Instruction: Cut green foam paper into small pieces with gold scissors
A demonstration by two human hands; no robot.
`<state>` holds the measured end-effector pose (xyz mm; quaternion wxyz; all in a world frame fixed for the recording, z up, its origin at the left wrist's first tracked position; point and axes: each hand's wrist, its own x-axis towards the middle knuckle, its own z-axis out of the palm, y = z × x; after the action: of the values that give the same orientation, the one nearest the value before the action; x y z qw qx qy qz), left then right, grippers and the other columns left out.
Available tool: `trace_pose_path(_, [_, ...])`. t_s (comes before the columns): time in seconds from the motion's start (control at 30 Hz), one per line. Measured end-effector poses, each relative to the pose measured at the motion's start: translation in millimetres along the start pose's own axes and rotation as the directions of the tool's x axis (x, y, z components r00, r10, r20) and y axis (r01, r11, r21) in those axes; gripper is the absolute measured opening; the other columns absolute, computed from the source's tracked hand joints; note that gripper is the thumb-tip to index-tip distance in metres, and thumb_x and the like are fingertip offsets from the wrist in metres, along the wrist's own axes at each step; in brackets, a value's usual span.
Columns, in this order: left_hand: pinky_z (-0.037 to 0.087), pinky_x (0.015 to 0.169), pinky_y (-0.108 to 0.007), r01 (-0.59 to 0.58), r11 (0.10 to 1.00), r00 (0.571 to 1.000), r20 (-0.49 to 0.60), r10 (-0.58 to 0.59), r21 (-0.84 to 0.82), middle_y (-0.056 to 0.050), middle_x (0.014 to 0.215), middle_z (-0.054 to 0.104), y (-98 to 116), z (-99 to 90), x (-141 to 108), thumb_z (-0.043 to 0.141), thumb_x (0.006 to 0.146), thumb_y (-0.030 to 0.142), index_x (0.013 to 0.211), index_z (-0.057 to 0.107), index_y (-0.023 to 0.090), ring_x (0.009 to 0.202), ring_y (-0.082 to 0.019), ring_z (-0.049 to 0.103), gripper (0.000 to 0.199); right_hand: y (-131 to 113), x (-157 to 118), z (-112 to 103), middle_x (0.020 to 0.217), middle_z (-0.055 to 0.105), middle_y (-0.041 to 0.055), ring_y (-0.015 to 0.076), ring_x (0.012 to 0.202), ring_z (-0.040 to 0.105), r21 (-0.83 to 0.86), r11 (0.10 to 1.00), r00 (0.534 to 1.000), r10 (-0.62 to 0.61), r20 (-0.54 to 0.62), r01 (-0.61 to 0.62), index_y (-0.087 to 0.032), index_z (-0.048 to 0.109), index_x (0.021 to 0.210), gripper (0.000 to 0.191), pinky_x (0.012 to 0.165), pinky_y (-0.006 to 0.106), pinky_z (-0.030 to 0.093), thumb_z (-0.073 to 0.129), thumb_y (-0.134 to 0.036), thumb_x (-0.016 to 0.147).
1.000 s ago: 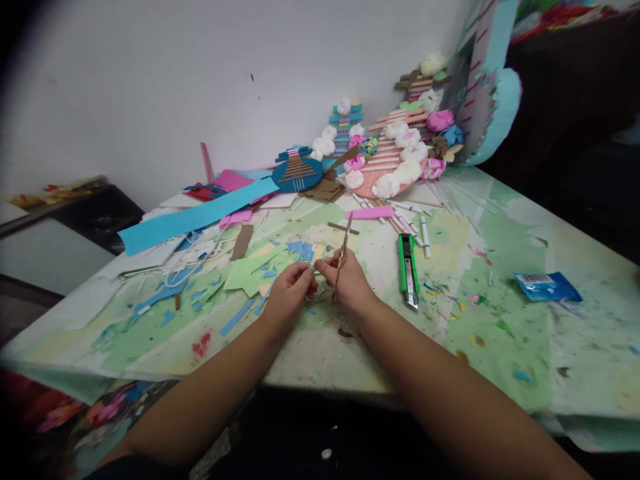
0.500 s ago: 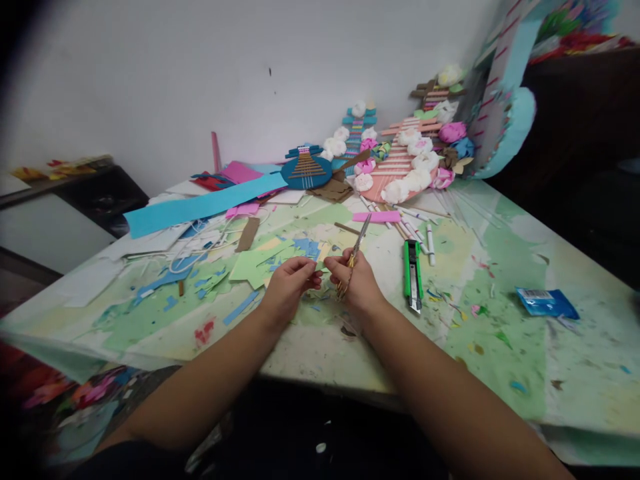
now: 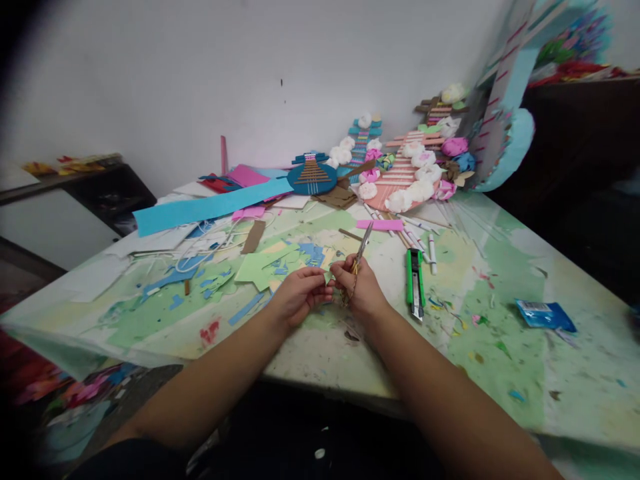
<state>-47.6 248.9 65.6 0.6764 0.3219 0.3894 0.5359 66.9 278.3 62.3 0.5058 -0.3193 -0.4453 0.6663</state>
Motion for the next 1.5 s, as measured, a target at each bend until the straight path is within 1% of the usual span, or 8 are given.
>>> trace_pose_path(0.2, [0.042,0.05,-0.019,-0.045,0.998,0.995,-0.089,0.05,0.053,0.002,0.055,0.052,-2,1.4,0,0.056,0.057,0.013,0.07,0.047,0.014,0.049,-0.006,0.051,0.015,3,2,-2,0.062,0.048,-0.0071,0.0066,0.046,0.044,-0.196,0.979,0.998,-0.059,-0.035,0.051,-0.022,0.032,0.07,0.032,0.044,0.021,0.032,0.061,-0.029,0.059])
trace_pose_path(0.33, [0.039,0.047,-0.019,-0.143,0.964,0.976,-0.129,0.175,0.225,0.004,0.054,0.047,-4,0.6,3,0.052,0.056,0.012,0.069,0.047,0.015,0.047,-0.006,0.048,0.015,4,1,-2,0.053,0.042,-0.0086,0.0058,0.042,0.039,-0.27,0.962,0.993,-0.065,-0.094,0.038,-0.022,0.034,0.07,0.031,0.041,0.02,0.027,0.06,-0.032,0.058])
trace_pose_path(0.53, [0.036,0.053,-0.018,-0.317,0.682,0.868,-0.089,0.489,0.659,0.003,0.062,0.048,-7,-5.5,4,0.049,0.061,0.017,0.081,0.05,0.017,0.054,-0.006,0.044,0.02,3,0,1,0.05,0.04,-0.0084,0.0067,0.042,0.039,-0.292,0.956,0.998,-0.027,-0.065,0.007,-0.021,0.033,0.067,0.029,0.042,0.021,0.028,0.059,-0.03,0.059])
trace_pose_path(0.67, [0.035,0.053,-0.018,-0.338,0.595,0.83,-0.068,0.554,0.73,0.003,0.064,0.048,-7,-7.4,3,0.047,0.063,0.018,0.09,0.048,0.019,0.054,-0.005,0.044,0.027,3,0,0,0.052,0.043,-0.0079,0.007,0.044,0.04,-0.254,0.967,0.999,-0.023,-0.034,0.013,-0.021,0.033,0.068,0.028,0.045,0.022,0.029,0.059,-0.027,0.058])
trace_pose_path(0.77, [0.035,0.05,-0.018,-0.288,0.696,0.872,-0.121,0.474,0.658,0.003,0.06,0.047,-5,-6.6,4,0.047,0.063,0.019,0.086,0.048,0.018,0.051,-0.006,0.045,0.023,2,0,-1,0.053,0.045,-0.0075,0.0069,0.046,0.04,-0.298,0.954,0.999,-0.033,-0.006,0.03,-0.021,0.032,0.067,0.028,0.045,0.022,0.028,0.058,-0.023,0.058])
trace_pose_path(0.87, [0.035,0.045,-0.018,-0.158,0.853,0.95,-0.16,0.269,0.497,0.003,0.054,0.047,-1,-4.5,4,0.046,0.064,0.02,0.073,0.049,0.015,0.046,-0.006,0.046,0.011,2,-1,-2,0.056,0.047,-0.0072,0.0069,0.048,0.041,-0.322,0.945,0.999,-0.049,0.008,0.049,-0.021,0.032,0.068,0.028,0.048,0.022,0.029,0.058,-0.022,0.058])
trace_pose_path(1.03, [0.036,0.041,-0.017,0.004,0.975,0.997,-0.077,0.013,0.222,0.001,0.052,0.049,7,-4.6,1,0.052,0.065,0.028,0.063,0.047,0.012,0.041,-0.006,0.047,0.017,-2,0,-4,0.058,0.048,-0.007,0.0068,0.051,0.042,-0.271,0.957,0.993,-0.116,-0.034,0.102,-0.021,0.032,0.069,0.029,0.052,0.022,0.031,0.059,-0.022,0.057])
trace_pose_path(1.5, [0.044,0.05,-0.023,-0.022,0.988,0.999,-0.032,0.027,0.155,-0.001,0.06,0.057,10,-7.2,0,0.059,0.058,0.018,0.075,0.05,0.013,0.05,-0.009,0.054,0.019,-1,2,-4,0.06,0.049,-0.0069,0.0069,0.05,0.041,-0.291,0.948,0.982,-0.163,-0.092,0.13,-0.022,0.031,0.07,0.03,0.052,0.023,0.031,0.058,-0.025,0.059])
